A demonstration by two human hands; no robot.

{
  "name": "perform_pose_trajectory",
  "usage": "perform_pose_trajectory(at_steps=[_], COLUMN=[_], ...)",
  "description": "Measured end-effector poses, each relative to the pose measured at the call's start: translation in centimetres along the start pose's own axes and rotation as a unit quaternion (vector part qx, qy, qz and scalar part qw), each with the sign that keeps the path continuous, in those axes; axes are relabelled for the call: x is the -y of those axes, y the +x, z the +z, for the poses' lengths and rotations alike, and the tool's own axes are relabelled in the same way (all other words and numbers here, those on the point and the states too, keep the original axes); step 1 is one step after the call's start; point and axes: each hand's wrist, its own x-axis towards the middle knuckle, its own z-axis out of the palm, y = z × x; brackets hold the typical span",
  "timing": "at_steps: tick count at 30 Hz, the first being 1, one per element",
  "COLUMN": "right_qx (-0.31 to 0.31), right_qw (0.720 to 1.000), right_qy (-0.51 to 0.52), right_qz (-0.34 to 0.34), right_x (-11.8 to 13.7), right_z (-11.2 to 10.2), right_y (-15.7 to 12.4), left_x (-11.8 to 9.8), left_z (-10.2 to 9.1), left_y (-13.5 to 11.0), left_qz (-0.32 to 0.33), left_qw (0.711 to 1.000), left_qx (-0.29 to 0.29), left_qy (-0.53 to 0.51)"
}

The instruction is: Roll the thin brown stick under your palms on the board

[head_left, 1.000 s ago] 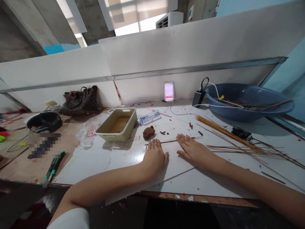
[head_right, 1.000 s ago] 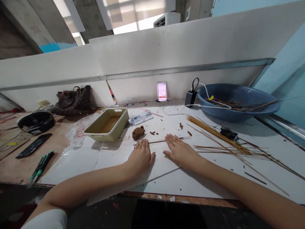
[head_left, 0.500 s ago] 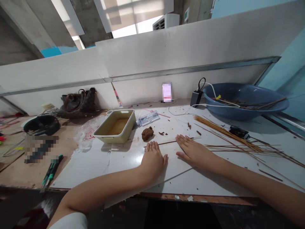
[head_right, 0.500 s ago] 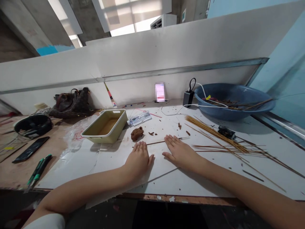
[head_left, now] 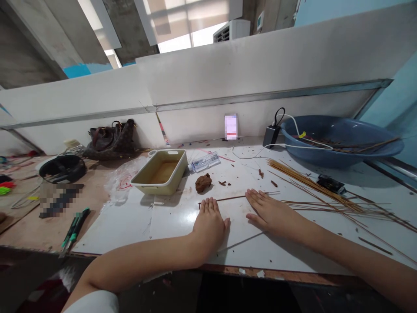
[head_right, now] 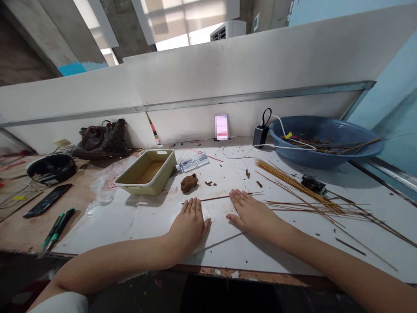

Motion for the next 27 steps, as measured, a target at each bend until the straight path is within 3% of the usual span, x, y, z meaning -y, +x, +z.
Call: perform_pose_trajectory(at_steps=[8,13,17,21,24,27], right_qx=[0.021,0.022,0.016,-0.044,-0.137,-0.146], right_qw=[0.999,1.000,1.000,0.997,0.983,0.978], right_qy=[0.016,0.003,0.006,0.058,0.085,0.090], right_qz=[0.018,0.007,0.010,-0.003,0.083,0.119], right_x=[-1.0,-0.6,-0.6,-1.8,-3.2,-3.7], right_z=[-1.3,-0.2,-0.3,-4.6,-9.3,-11.2], right_y=[1.2,-0.5,0.2,2.9,4.8,5.6], left_x=[0.6,0.2,0.4,0.5,0.1,-0.2], left_z=[-1.1,0.1,0.4,-0.2,-0.6,-0.9], left_y=[1.5,-0.3,0.6,1.8,1.7,1.3], left_qz=[-0.036,-0.002,-0.030,-0.038,-0.054,-0.062], left_qw=[0.999,1.000,0.999,0.999,0.998,0.998], left_qx=[0.010,-0.004,-0.016,-0.008,-0.011,-0.014], left_qy=[0.004,0.011,0.020,0.019,0.020,0.020])
